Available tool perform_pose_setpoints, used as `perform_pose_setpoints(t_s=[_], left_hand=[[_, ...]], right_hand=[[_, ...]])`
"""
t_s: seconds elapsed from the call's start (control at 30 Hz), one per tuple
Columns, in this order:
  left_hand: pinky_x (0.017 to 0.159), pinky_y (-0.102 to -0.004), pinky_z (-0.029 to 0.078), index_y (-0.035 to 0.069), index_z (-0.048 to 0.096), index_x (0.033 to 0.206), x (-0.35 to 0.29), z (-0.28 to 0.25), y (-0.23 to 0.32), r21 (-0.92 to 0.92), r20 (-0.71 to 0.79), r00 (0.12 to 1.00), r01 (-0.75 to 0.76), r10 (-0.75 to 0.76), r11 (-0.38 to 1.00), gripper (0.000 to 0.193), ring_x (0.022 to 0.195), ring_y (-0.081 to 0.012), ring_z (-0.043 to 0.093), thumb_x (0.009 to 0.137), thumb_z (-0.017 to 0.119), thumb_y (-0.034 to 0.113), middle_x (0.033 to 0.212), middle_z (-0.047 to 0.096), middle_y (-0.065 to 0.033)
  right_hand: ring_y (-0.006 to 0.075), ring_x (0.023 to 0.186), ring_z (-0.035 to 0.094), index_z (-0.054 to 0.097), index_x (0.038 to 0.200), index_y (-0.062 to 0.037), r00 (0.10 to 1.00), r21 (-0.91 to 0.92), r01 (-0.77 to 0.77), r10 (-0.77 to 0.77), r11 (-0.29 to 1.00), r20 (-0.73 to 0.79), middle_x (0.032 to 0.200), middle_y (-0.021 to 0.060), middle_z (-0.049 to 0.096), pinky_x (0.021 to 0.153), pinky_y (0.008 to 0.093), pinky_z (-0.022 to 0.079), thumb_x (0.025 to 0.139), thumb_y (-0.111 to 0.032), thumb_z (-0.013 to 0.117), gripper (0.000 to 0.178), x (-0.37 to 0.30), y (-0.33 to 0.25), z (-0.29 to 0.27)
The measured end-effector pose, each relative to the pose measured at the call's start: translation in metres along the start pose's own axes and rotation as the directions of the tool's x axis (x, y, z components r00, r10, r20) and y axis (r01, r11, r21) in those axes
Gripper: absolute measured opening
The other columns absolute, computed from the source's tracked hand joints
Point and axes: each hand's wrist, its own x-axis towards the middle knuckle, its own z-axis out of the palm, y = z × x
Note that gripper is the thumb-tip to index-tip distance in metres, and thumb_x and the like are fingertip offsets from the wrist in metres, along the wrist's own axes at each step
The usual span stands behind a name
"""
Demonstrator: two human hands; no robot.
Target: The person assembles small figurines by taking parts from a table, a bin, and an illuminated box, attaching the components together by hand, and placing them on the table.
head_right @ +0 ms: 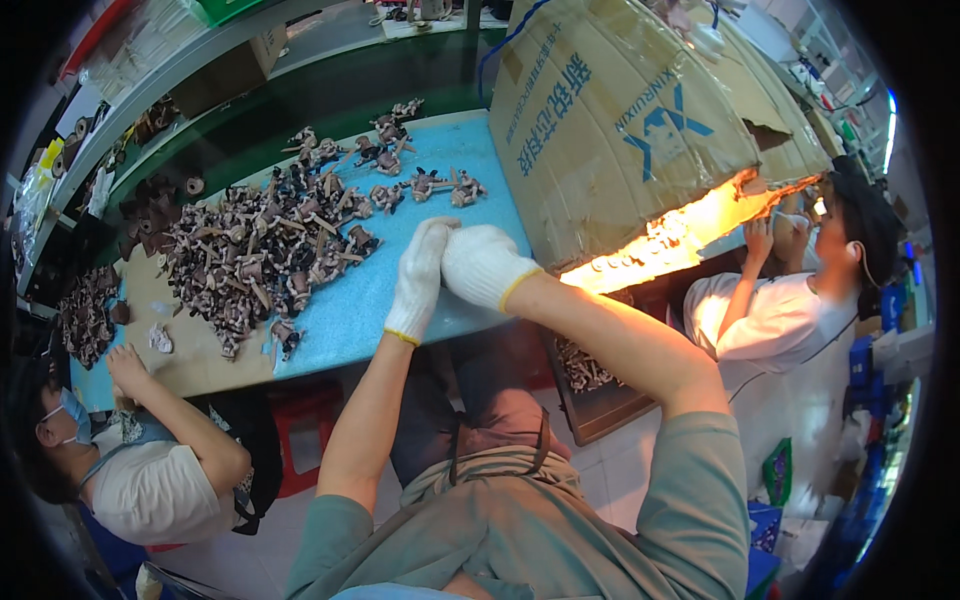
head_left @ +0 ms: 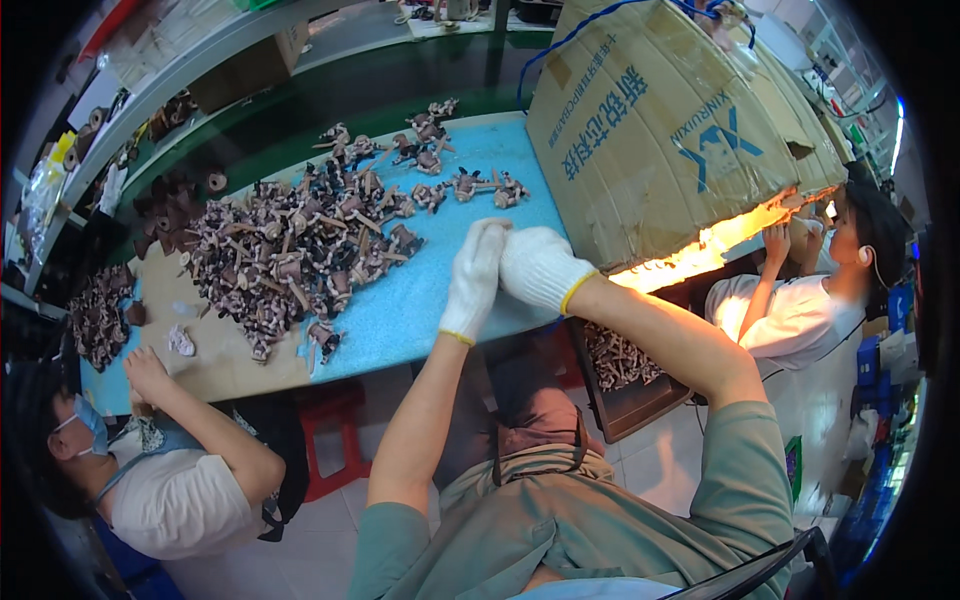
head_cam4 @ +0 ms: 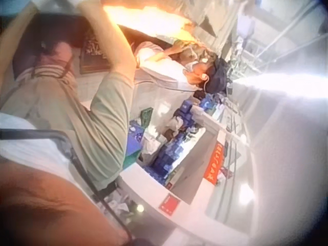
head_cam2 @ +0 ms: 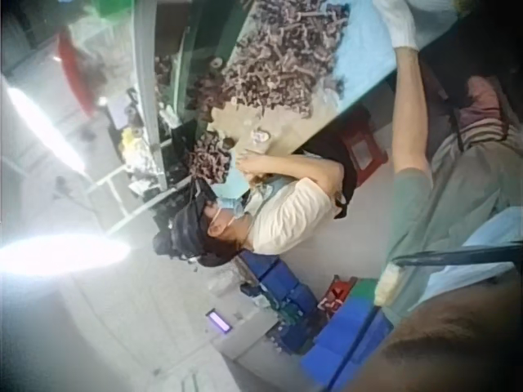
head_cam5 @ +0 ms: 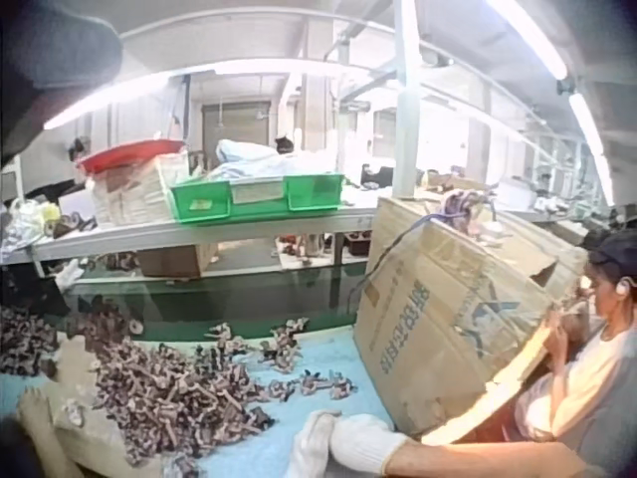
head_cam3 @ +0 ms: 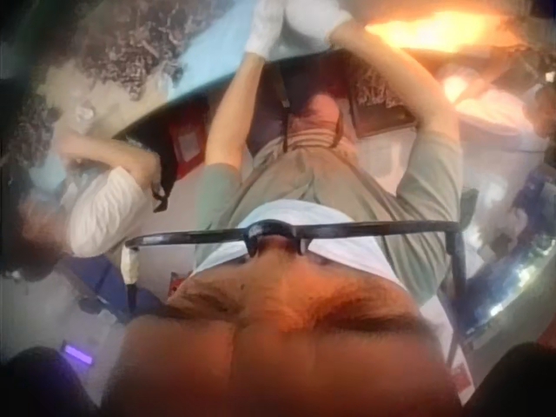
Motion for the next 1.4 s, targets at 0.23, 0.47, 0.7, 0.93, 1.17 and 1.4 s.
perform_pose_setpoints(t_s=[0.23,0.47,0.7,0.93,1.17,1.4], left_hand=[[0.101,-0.0339,0.049,-0.002,0.069,0.124,0.006,-0.008,-0.001,0.101,0.055,0.989,-0.142,0.137,0.985,0.045,0.112,-0.0238,0.065,0.110,0.051,0.037,0.117,0.073,-0.0140],[0.084,-0.0379,0.057,-0.004,0.067,0.124,-0.033,-0.019,0.027,-0.192,-0.065,0.948,0.293,-0.310,0.936,0.054,0.092,-0.0250,0.072,0.113,0.051,0.047,0.108,0.074,-0.0174],[0.075,-0.0280,0.055,-0.007,0.069,0.124,-0.033,-0.022,0.023,-0.220,0.197,0.948,0.291,-0.249,0.931,0.042,0.084,-0.0149,0.069,0.109,0.064,0.032,0.104,0.074,-0.0086],[0.095,-0.0329,0.054,-0.002,0.072,0.124,0.010,-0.047,0.091,0.560,-0.076,0.979,-0.116,0.191,0.820,0.025,0.106,-0.0214,0.072,0.107,0.065,0.015,0.116,0.077,-0.0118],[0.101,-0.0421,0.054,-0.001,0.070,0.132,0.028,-0.075,0.102,0.991,-0.071,0.927,0.023,0.368,0.132,0.037,0.115,-0.0361,0.072,0.104,0.066,0.023,0.126,0.073,-0.0220],[0.100,-0.0408,0.054,0.000,0.072,0.130,-0.023,-0.008,0.043,0.835,0.026,0.999,-0.041,0.036,0.548,0.034,0.111,-0.0355,0.073,0.104,0.065,0.021,0.119,0.076,-0.0224]], right_hand=[[0.0317,0.076,0.080,0.079,0.093,-0.0050,0.996,0.055,-0.052,0.056,0.997,-0.076,0.088,0.0172,0.079,0.064,0.0484,0.063,0.087,-0.015,0.066,0.017,-0.007,-0.010,0.010],[0.0426,0.095,0.073,0.062,0.127,-0.0006,0.895,0.871,-0.217,0.446,0.440,-0.002,0.102,0.0280,0.073,0.082,0.0551,0.059,0.107,-0.042,0.052,0.047,-0.032,0.020,-0.014],[0.0444,0.099,0.071,0.059,0.122,-0.0077,0.908,0.502,0.050,0.171,0.863,-0.383,0.124,0.0225,0.061,0.083,0.0505,0.060,0.088,-0.021,0.078,0.041,-0.042,0.001,0.001],[0.0461,0.107,0.071,0.061,0.136,-0.0085,0.912,0.911,0.018,0.367,0.413,-0.184,0.116,0.0286,0.072,0.095,0.0516,0.056,0.105,-0.046,0.059,0.049,-0.090,-0.010,0.010],[0.0312,0.084,0.074,0.074,0.115,-0.0114,0.932,0.369,-0.297,0.352,0.881,-0.090,0.082,0.0136,0.070,0.072,0.0469,0.058,0.097,-0.029,0.062,0.028,-0.190,0.156,0.062],[0.0335,0.105,0.073,0.077,0.115,-0.0126,0.812,0.340,-0.555,0.583,0.759,0.024,0.104,0.0161,0.075,0.086,0.0479,0.057,0.101,-0.036,0.058,0.034,-0.091,0.280,0.124]])
